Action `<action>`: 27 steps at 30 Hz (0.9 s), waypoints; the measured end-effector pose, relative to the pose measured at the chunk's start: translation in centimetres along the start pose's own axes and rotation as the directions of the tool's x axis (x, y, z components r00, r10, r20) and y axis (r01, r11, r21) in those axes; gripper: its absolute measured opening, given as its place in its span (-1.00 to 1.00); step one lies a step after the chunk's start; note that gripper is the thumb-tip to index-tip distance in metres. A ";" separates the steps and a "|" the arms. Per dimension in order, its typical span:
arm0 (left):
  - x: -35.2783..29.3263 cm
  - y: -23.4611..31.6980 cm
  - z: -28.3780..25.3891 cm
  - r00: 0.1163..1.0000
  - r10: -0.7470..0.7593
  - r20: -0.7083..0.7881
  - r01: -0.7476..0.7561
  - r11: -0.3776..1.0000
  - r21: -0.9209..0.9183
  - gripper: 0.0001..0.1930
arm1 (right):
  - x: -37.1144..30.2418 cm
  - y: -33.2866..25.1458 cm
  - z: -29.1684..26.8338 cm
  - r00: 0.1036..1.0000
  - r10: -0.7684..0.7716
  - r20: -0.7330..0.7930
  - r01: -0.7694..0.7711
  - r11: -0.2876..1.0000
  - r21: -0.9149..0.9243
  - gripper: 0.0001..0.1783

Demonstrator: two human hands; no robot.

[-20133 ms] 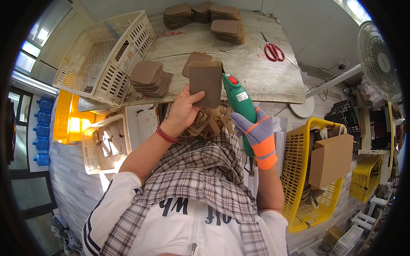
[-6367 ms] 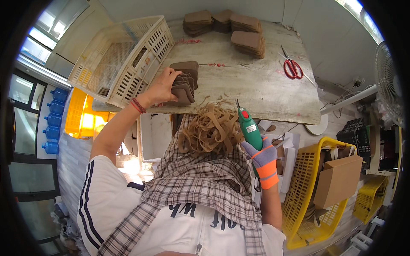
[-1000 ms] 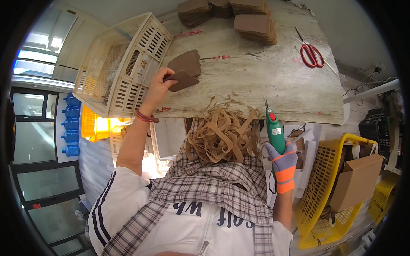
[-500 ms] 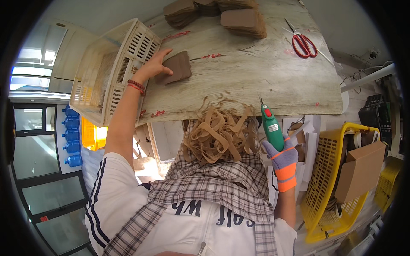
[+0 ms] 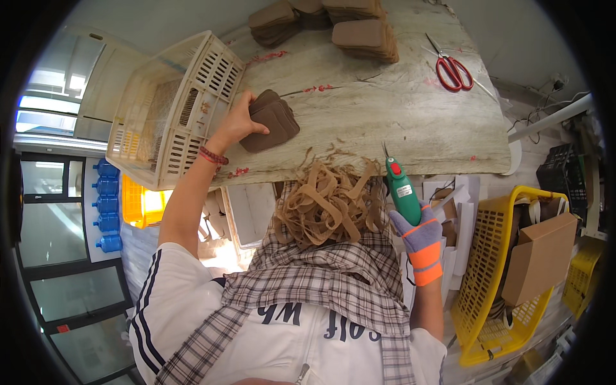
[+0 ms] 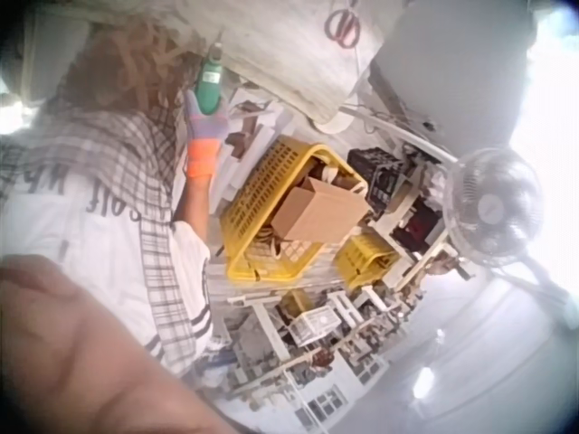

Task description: The person uses a rotary tool to trim the edges of rectangular cardboard pieces. They handle each piece one at a time, rotate it to smooth all sides, and place the finished pieces into a white plastic basket.

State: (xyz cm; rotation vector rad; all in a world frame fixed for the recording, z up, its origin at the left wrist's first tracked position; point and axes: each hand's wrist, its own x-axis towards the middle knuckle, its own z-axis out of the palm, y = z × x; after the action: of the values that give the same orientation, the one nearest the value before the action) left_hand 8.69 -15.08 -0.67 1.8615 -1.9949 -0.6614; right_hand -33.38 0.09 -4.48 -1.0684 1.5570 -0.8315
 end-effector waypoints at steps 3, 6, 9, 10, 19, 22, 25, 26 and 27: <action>-3.6 4.1 -0.8 0.979 0.113 -0.168 -0.107 0.993 0.042 -0.37 | 0.0 0.5 0.1 0.999 -0.030 -0.010 0.030 0.999 -0.028 -0.53; -5.5 4.1 0.0 0.933 0.210 -0.291 -0.154 0.967 0.204 -0.40 | -0.2 -0.1 0.2 0.996 -0.087 -0.022 0.085 0.994 -0.070 -0.52; -6.0 4.2 0.9 0.914 0.300 -0.273 -0.195 0.916 0.351 -0.39 | 0.0 -0.3 0.6 0.997 -0.076 -0.017 0.075 0.996 -0.050 -0.50; -6.0 3.8 1.3 0.919 0.306 -0.247 -0.204 0.908 0.366 -0.39 | 0.1 -0.6 0.8 0.998 -0.057 -0.014 0.057 0.998 -0.028 -0.50; -3.9 3.3 2.4 0.985 0.082 -0.149 -0.053 0.980 0.191 -0.42 | 3.9 -3.0 2.7 0.988 -0.124 0.088 0.147 0.925 -0.351 -0.37; -3.9 3.8 3.2 0.969 0.082 -0.234 -0.032 0.977 0.212 -0.40 | 5.7 -5.9 4.1 0.987 -0.102 0.123 0.152 0.838 -0.523 -0.32; -4.3 4.6 3.4 0.967 0.058 -0.249 0.002 0.972 0.235 -0.37 | 7.4 -8.4 6.8 0.963 -0.201 0.178 0.268 0.746 -0.610 -0.33; -4.4 4.9 3.2 0.969 0.040 -0.243 0.020 0.971 0.238 -0.36 | 7.6 -9.4 8.0 0.960 -0.199 0.197 0.280 0.718 -0.637 -0.34; -4.3 4.9 3.2 0.970 0.019 -0.240 0.043 0.968 0.248 -0.34 | 7.5 -10.2 9.1 0.955 -0.177 0.236 0.291 0.704 -0.648 -0.35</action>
State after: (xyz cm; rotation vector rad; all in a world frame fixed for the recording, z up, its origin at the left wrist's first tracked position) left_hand 3.24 -10.25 -0.39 1.9868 -1.9811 -0.1754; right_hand -22.91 -10.59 -0.08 -1.8546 1.6435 -0.2984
